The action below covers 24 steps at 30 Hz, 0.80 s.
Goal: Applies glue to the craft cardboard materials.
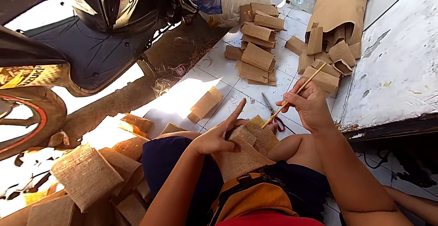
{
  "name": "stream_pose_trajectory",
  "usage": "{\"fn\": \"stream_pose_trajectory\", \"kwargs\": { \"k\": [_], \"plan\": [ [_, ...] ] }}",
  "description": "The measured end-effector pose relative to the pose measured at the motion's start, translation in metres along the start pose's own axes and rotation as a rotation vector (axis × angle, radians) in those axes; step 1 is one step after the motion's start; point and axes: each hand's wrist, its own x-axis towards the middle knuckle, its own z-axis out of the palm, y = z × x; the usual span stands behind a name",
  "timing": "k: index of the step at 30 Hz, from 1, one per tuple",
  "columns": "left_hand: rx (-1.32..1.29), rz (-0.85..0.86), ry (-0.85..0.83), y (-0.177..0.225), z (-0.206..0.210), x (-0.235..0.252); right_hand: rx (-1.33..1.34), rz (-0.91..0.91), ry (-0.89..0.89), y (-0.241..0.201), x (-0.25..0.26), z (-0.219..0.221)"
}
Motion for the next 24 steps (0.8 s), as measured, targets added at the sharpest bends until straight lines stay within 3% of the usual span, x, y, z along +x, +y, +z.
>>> {"fn": "stream_pose_trajectory", "kwargs": {
  "k": [4,8,10,13,17,24],
  "plan": [
    [-0.005,0.007,0.004,0.0,-0.001,-0.001,0.057,0.012,0.013,0.008,-0.002,0.0],
    [0.036,0.009,0.075,0.0,-0.004,-0.009,-0.035,-0.061,0.303,0.03,0.015,-0.015],
    [0.003,0.027,0.187,-0.001,-0.006,-0.02,-0.098,-0.033,0.337,0.054,0.019,-0.02],
    [-0.082,0.071,0.381,-0.005,-0.009,-0.039,-0.336,0.101,0.262,0.104,0.008,-0.017],
    [-0.071,0.127,0.473,-0.011,-0.017,-0.052,-0.547,0.267,0.141,0.163,-0.004,-0.01],
    [-0.052,0.08,0.516,-0.017,-0.02,-0.062,-0.907,0.277,-0.066,0.193,-0.009,0.011]
  ]
}}
